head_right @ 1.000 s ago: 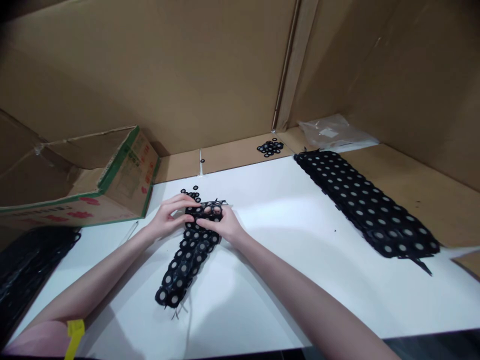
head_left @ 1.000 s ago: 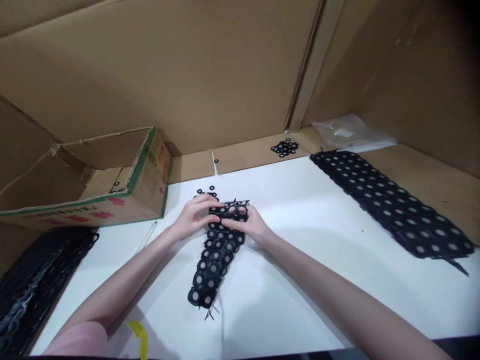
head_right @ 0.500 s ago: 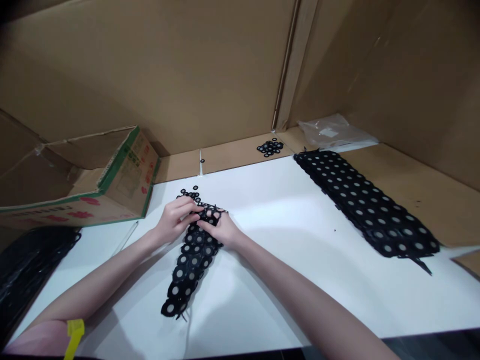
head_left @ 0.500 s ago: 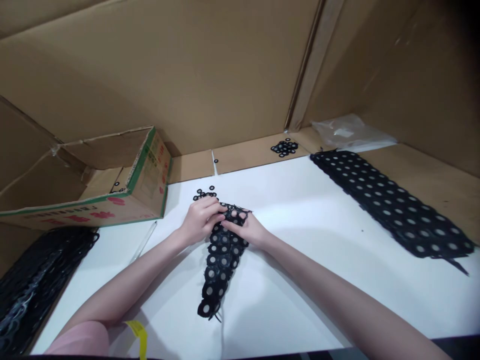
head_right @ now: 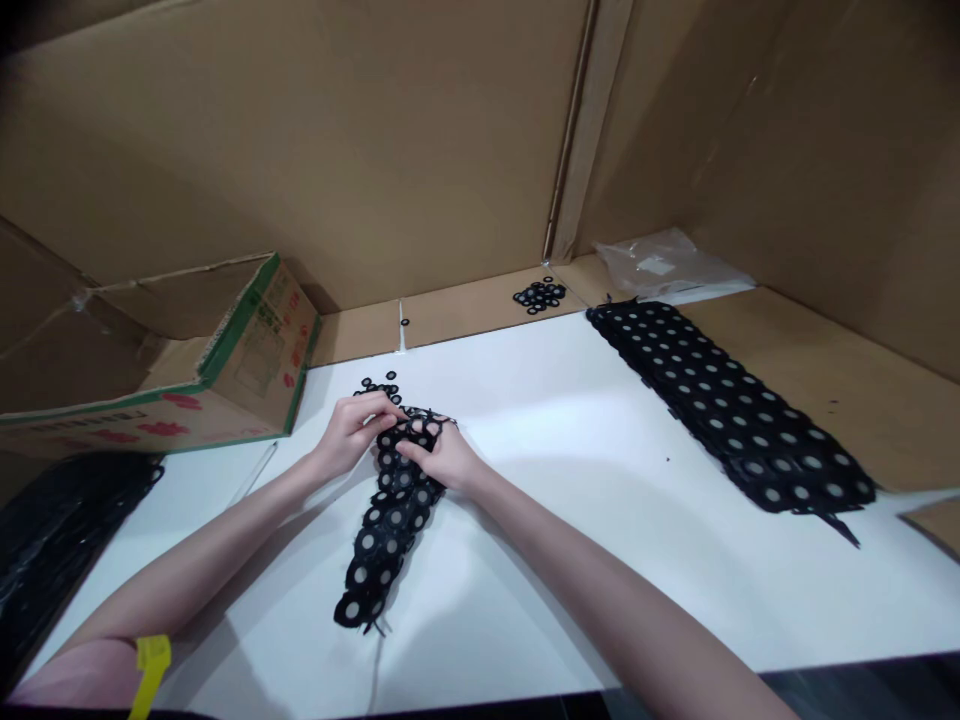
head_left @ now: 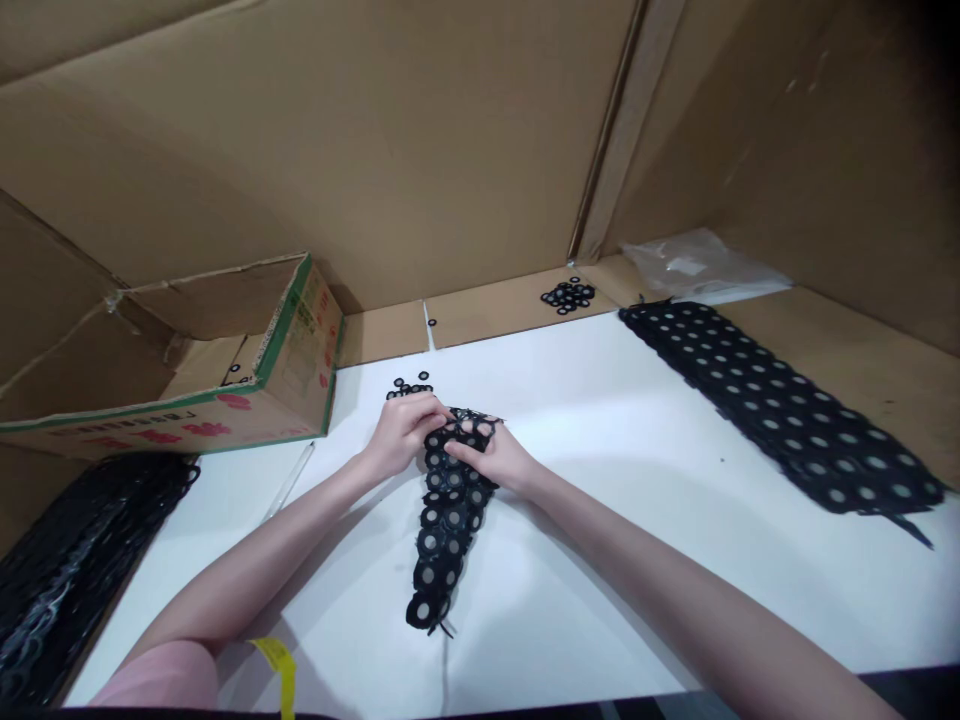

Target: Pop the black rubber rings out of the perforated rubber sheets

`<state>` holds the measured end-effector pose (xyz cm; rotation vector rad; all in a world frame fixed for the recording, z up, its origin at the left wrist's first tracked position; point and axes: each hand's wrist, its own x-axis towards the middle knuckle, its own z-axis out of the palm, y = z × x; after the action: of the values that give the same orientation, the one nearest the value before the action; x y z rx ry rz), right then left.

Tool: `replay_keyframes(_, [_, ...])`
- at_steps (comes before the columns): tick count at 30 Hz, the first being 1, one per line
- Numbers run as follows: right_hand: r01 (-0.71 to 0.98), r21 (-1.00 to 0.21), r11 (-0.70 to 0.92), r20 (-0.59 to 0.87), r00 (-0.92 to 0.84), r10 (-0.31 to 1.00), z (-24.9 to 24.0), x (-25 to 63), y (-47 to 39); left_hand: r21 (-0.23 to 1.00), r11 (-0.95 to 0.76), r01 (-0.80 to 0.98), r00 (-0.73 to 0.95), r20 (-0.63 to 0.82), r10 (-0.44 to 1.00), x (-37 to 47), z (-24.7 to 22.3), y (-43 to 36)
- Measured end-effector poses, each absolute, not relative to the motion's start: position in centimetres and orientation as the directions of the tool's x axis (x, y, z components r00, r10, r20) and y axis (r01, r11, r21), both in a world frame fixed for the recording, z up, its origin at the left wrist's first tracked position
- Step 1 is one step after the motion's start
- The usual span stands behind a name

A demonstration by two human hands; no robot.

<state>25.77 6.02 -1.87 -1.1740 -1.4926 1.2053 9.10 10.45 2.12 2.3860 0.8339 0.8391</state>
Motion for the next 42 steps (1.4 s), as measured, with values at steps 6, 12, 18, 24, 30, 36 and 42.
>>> replay_keyframes(6, [0.148,-0.984,0.097,0.066,-0.204,0.977,-2.2,25.8,6.1,0.668,-0.654,0.354,0.592,0.381,0.71,9.2,1.4,11.0])
replay_keyframes(12, [0.127,-0.982,0.137,0.108,-0.216,0.97,-2.5,25.9,6.2,0.795,-0.502,0.342,0.542,0.27,0.796,9.2,0.9,11.9])
replay_keyframes(18, [0.129,-0.984,0.126,0.092,-0.241,0.966,-2.6,25.9,6.2,0.847,-0.43,0.313,0.495,0.241,0.835,9.3,0.8,13.0])
replay_keyframes(24, [0.045,-0.991,0.126,0.105,-0.318,0.942,-2.0,25.9,5.8,0.875,-0.396,0.278,0.192,0.354,0.916,7.9,1.3,16.1])
replay_keyframes(30, [0.054,-0.998,0.02,0.008,-0.225,0.974,-2.1,26.2,6.2,0.512,-0.617,0.598,0.474,0.394,0.787,6.7,0.9,15.8])
replay_keyframes(36, [0.022,-0.999,0.025,0.019,-0.239,0.971,-2.1,26.6,6.3,0.528,-0.748,0.403,0.626,0.437,0.646,7.4,2.0,12.3])
replay_keyframes(42, [-0.079,-0.992,-0.097,-0.07,-0.284,0.956,-2.6,26.5,6.3,0.586,-0.7,0.408,0.508,0.491,0.707,8.0,2.5,11.4])
